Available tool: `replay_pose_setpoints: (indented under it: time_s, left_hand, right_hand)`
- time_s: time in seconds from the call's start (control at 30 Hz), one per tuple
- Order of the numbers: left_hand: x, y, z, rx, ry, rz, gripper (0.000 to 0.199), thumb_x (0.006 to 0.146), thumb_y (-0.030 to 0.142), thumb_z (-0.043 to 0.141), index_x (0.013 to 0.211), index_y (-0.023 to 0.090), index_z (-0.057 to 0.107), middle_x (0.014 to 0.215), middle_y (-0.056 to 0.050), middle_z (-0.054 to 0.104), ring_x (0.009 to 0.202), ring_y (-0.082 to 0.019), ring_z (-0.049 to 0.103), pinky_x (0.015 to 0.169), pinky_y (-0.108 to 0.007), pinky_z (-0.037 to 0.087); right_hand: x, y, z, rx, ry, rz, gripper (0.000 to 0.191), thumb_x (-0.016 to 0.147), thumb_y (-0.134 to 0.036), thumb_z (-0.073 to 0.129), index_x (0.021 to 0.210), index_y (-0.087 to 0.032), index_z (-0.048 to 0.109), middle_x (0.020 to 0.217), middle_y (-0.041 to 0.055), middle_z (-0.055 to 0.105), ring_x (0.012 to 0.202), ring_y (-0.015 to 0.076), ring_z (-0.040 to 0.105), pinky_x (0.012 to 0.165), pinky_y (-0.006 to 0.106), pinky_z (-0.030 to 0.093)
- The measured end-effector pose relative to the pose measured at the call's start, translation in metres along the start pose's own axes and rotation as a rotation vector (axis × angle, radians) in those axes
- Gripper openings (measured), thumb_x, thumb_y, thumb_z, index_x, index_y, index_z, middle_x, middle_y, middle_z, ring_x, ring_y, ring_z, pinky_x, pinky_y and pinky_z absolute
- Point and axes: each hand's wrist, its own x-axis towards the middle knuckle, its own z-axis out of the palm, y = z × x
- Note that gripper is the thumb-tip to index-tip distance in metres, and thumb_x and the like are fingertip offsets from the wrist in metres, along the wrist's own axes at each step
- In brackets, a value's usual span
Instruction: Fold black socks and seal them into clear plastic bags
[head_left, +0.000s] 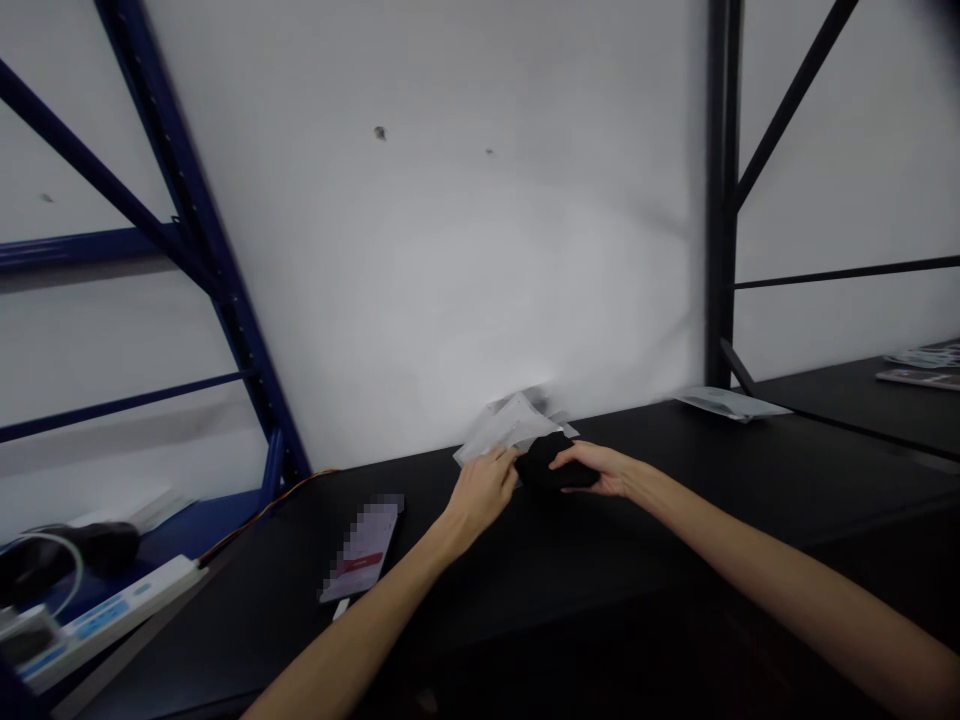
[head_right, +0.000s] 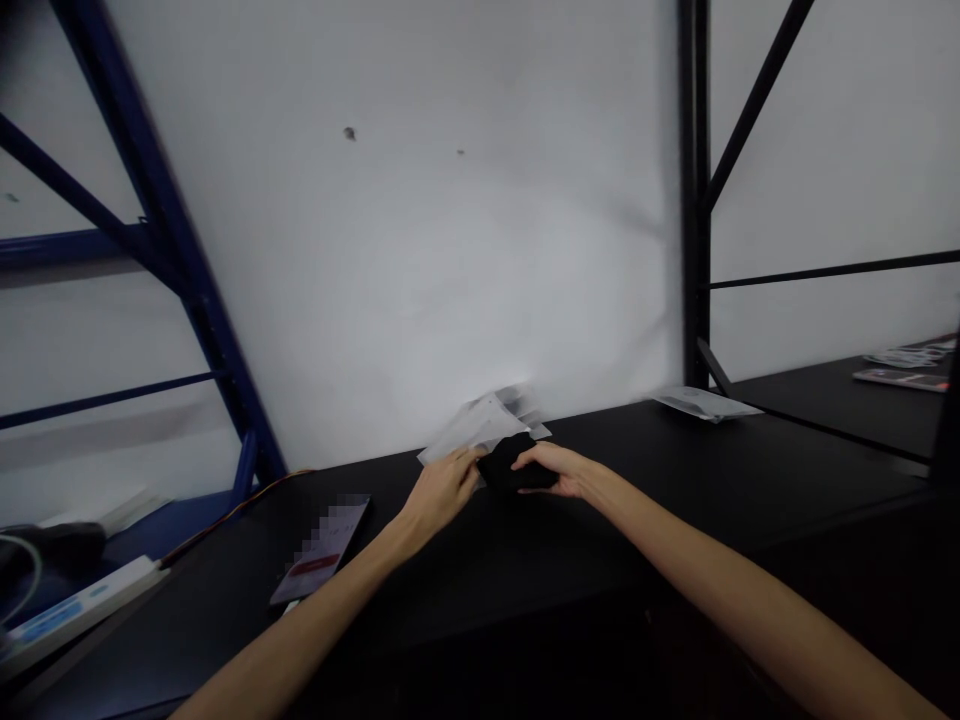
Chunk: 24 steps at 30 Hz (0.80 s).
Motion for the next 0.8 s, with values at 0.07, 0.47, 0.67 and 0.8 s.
replay_pose_setpoints:
  time_s: [0.07,0.47,0.67,0.8]
  left_hand:
    - [0.0,0.005,-0.001,-0.024,-0.031,0.03,0.042,0.1,0.019,0.042,0.138,0.027,0.058,0.113,-0.007,0.071,0.096,-0.022,0.068,0.085,-0.032,0.05]
    - [-0.003,0.014,0.0,-0.15,-0.058,0.023,0.047,0.097,0.02,0.044,0.143,0.026,0.052,0.098,-0.004,0.072,0.08,-0.02,0.066,0.073,-0.03,0.047]
    - [-0.003,0.012,-0.001,-0.195,-0.064,0.071,0.045,0.098,0.017,0.042,0.142,0.023,0.048,0.105,-0.006,0.071,0.089,-0.021,0.066,0.083,-0.033,0.048]
    - [-0.003,0.009,0.002,-0.139,-0.072,0.092,0.038,0.1,0.017,0.04,0.137,0.022,0.049,0.113,-0.007,0.071,0.098,-0.023,0.066,0.087,-0.036,0.048]
  right_hand:
    - [0.002,0.003,0.006,0.168,0.083,0.05,0.025,0.075,-0.009,0.072,0.095,-0.017,0.059,0.08,0.0036,0.068,0.071,0.0154,0.069,0.069,0.029,0.065]
    - [0.002,0.012,0.026,0.602,0.078,0.052,0.013,0.093,-0.013,0.058,0.104,-0.011,0.065,0.09,0.0114,0.074,0.084,0.0212,0.074,0.081,0.036,0.063]
    - [0.016,0.025,0.042,0.589,0.175,-0.037,0.01,0.087,-0.014,0.064,0.096,-0.015,0.068,0.083,0.0075,0.074,0.074,0.0195,0.071,0.073,0.031,0.061]
    - [0.022,0.028,0.048,0.521,0.273,-0.174,0.009,0.079,-0.012,0.07,0.088,-0.016,0.068,0.075,0.0045,0.071,0.067,0.019,0.068,0.065,0.029,0.057]
